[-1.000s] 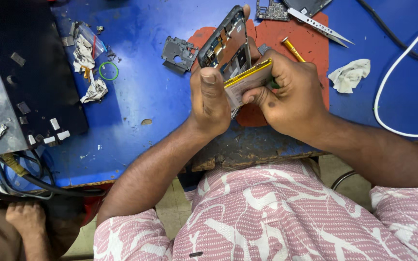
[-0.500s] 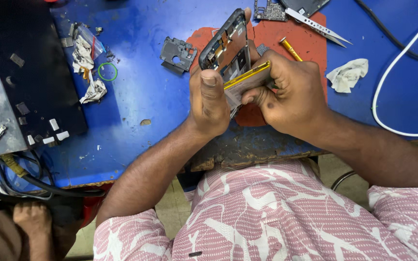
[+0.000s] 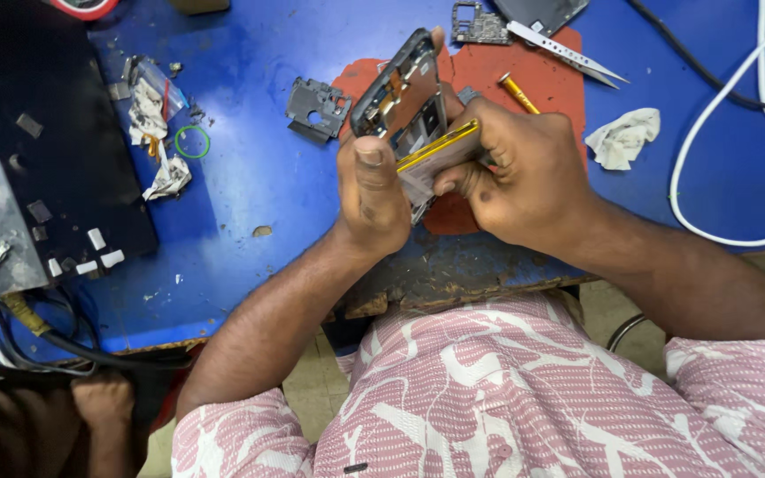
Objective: The person uses a screwdriver to remove screws from a smartphone's back cover and then uses tweezers to detach the battery connector. The person then removes the battery from the phone.
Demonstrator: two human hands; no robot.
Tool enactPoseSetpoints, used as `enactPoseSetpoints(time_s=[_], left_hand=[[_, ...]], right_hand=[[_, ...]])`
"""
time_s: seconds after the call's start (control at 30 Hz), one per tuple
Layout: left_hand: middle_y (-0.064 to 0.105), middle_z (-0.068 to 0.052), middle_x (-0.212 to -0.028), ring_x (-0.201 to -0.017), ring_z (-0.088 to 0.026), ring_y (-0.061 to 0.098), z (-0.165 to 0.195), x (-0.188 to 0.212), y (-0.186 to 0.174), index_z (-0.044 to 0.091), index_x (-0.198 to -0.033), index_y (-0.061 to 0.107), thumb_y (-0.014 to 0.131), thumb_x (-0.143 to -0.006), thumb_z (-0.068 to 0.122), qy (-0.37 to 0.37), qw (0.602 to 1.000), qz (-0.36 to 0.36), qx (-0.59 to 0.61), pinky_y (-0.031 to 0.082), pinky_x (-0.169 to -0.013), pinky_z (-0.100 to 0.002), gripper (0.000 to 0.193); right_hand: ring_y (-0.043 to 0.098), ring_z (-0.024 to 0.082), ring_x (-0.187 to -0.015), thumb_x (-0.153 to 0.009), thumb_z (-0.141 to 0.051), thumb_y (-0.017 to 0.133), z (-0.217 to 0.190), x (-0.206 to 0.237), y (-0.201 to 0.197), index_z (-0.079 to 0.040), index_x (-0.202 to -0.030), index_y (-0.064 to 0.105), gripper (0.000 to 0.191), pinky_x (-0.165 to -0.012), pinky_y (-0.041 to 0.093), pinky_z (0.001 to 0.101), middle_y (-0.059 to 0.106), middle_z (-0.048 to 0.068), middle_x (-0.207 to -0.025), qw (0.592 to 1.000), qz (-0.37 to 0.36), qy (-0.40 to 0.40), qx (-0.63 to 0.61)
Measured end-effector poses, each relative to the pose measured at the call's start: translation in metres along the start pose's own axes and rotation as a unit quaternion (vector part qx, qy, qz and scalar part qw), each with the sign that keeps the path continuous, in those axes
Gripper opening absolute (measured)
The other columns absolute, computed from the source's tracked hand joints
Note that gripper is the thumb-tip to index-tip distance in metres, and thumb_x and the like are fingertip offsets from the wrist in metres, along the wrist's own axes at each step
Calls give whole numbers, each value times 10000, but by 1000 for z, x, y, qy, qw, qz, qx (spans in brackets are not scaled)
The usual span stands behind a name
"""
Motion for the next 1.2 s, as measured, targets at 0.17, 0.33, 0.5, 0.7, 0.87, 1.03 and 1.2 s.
enactPoseSetpoints(time_s=[0.17,0.33,0.5,0.7,0.87,1.03,1.2], left_hand=[[605,-66,-1143,-1027,-136,619,-5,0,-1,12,-1607,302,359,-1000,828,-9,999,32,29,566,-922,-304,1019],[595,-72,-1117,-978,-145,590,-13,-4,-9,26,-1608,338,386,-988,838,5,993,94,70,551,-896,-318,1023],[569,-60,-1093,-972,-143,572,-16,-3,-17,30,-1635,318,367,-1023,820,0,994,89,63,520,-900,-312,1000],[387,-130,-1568,-1390,-196,491,-20,-4,-10,31,-1614,269,283,-1045,775,11,998,53,-21,455,-1206,-395,938],[342,-140,-1649,-1393,-206,450,-21,-2,-9,40,-1655,258,259,-1065,751,21,995,31,-92,378,-1234,-379,924],[309,-131,-1664,-1461,-212,384,-27,-1,-7,16,-1630,238,265,-1088,739,20,995,12,-92,320,-1280,-376,904],[314,-121,-1675,-1416,-182,430,-30,1,-4,7,-1641,254,282,-1075,760,16,999,19,-38,373,-1243,-370,943]], right_hand=[[763,119,-876,-936,-25,797,11,1,5,11,-981,612,194,-712,604,271,769,88,-930,997,-16,47,-57],[664,69,-979,-948,-39,772,30,-2,14,-10,-1150,617,256,-867,568,269,721,38,-1055,960,-63,129,-241],[674,74,-1092,-934,-91,765,37,-6,17,-42,-1266,574,386,-999,568,261,701,12,-1160,905,-83,158,-386],[685,81,-1010,-871,-99,860,32,-8,17,-10,-1162,616,390,-898,577,259,711,22,-1063,951,-62,158,-259],[698,81,-924,-911,-88,841,25,-9,16,11,-1074,708,232,-825,580,238,740,38,-991,972,-28,145,-182],[717,78,-914,-923,-78,818,24,-8,15,18,-1058,734,186,-817,602,232,755,53,-997,979,1,126,-160],[714,74,-880,-930,-97,823,22,-5,13,14,-1034,754,167,-792,592,229,768,50,-968,978,3,116,-172]])
Point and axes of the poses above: each hand's wrist, its own x-axis away from the middle knuckle, its own y-axis out of the palm, z = x × y, the point moved 3 cm from there along -x, towards the middle knuckle
